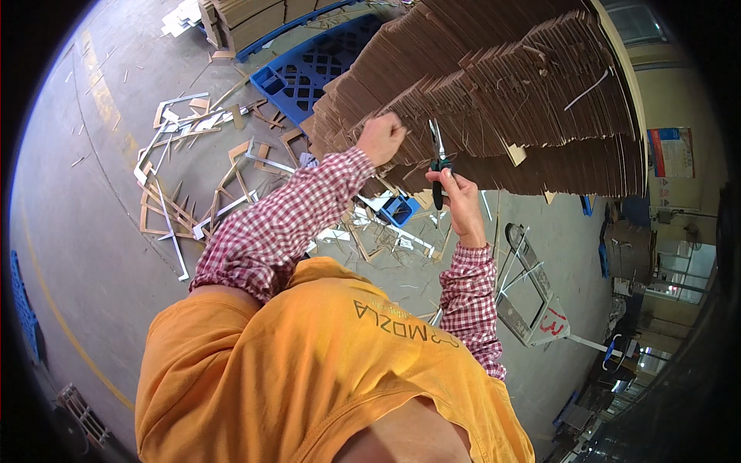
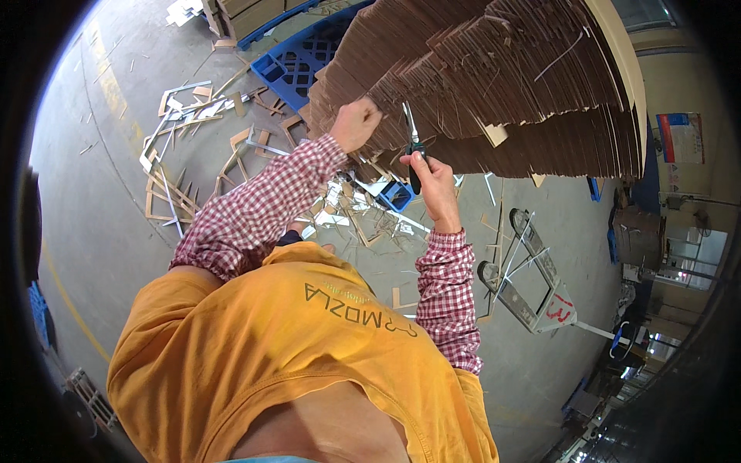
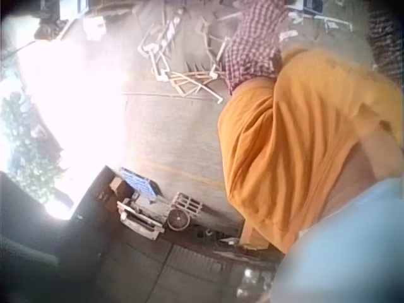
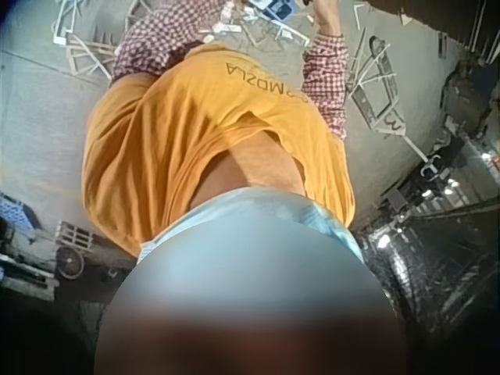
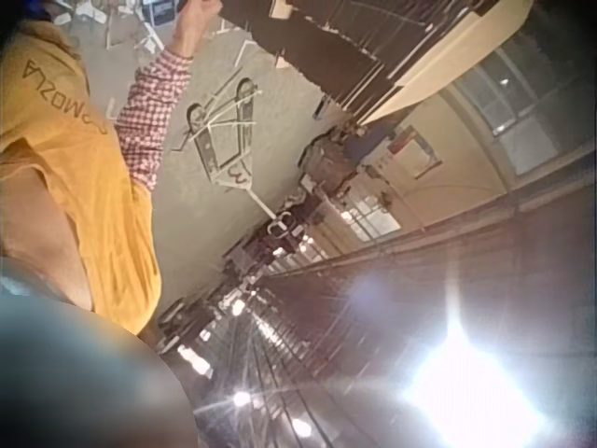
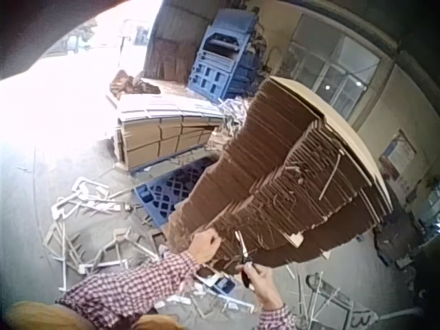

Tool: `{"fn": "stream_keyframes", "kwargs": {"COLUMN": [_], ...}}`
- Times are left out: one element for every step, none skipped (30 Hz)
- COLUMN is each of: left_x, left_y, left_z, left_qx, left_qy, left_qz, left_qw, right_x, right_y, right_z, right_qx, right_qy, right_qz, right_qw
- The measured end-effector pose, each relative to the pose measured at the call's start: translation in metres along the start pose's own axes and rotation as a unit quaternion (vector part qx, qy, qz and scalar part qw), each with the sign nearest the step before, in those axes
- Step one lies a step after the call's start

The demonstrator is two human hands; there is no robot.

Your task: Trim and remove excess edges or plastic strips from a large stack of cardboard sheets using a handheld cutter.

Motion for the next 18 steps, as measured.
{"fn": "stream_keyframes", "kwargs": {"left_x": [0.015,0.017,0.002,-0.015,-0.026,-0.034,-0.045,-0.056,-0.059,-0.057,-0.051,-0.049,-0.047,-0.045,-0.05,-0.054,-0.055,-0.056], "left_y": [0.002,-0.001,-0.001,0.001,-0.004,-0.009,-0.014,-0.016,-0.02,-0.021,-0.021,-0.019,-0.024,-0.027,-0.03,-0.031,-0.033,-0.038], "left_z": [-0.004,-0.004,0.01,0.025,0.029,0.033,0.038,0.043,0.041,0.042,0.047,0.046,0.045,0.042,0.037,0.032,0.03,0.027], "left_qx": [0.039,0.036,-0.001,-0.038,-0.036,-0.037,-0.057,-0.075,-0.07,-0.07,-0.078,-0.079,-0.077,-0.075,-0.071,-0.062,-0.064,-0.067], "left_qy": [-0.005,-0.005,0.023,0.051,0.075,0.075,0.076,0.077,0.074,0.074,0.075,0.079,0.072,0.074,0.039,0.003,-0.016,-0.035], "left_qz": [0.056,0.056,0.013,-0.031,-0.032,-0.031,-0.059,-0.088,-0.082,-0.083,-0.092,-0.102,-0.096,-0.096,-0.094,-0.091,-0.076,-0.062], "left_qw": [0.998,0.998,1.0,0.998,0.996,0.996,0.994,0.99,0.991,0.991,0.99,0.989,0.99,0.99,0.992,0.994,0.995,0.995], "right_x": [-0.001,-0.002,-0.002,0.004,0.009,0.009,0.01,0.01,0.005,-0.01,-0.028,-0.058,-0.058,-0.058,-0.055,-0.048,-0.039,-0.026], "right_y": [-0.004,-0.01,-0.015,-0.021,-0.025,-0.027,-0.029,-0.029,-0.024,-0.013,0.001,0.021,0.039,0.049,0.048,0.047,0.045,0.039], "right_z": [-0.001,-0.001,-0.003,-0.004,-0.005,-0.008,-0.009,-0.008,-0.009,-0.011,-0.02,-0.024,-0.033,-0.039,-0.034,-0.027,-0.022,-0.016], "right_qx": [-0.002,-0.004,-0.004,-0.01,-0.018,-0.017,-0.025,-0.035,-0.028,-0.014,0.032,0.057,0.068,0.079,0.075,0.071,0.068,0.044], "right_qy": [0.001,0.003,0.002,0.001,0.001,0.001,0.008,0.014,0.05,0.077,0.1,0.11,0.103,0.095,0.096,0.097,0.098,0.049], "right_qz": [-0.012,-0.024,-0.026,-0.008,0.011,0.01,0.012,0.014,0.037,0.043,0.021,-0.065,-0.059,-0.053,-0.055,-0.046,-0.038,-0.052], "right_qw": [1.0,1.0,1.0,1.0,1.0,1.0,1.0,0.999,0.998,0.996,0.994,0.99,0.991,0.991,0.991,0.992,0.992,0.996]}}
Point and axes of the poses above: each hand's wrist, its own y-axis away from the middle knuckle, its own z-axis out of the back of the hand, x = y × z, the point moved 9 cm from there along -y, towards the middle knuckle, and after that the axes turned 9 degrees about z, right-handed, at the moved point
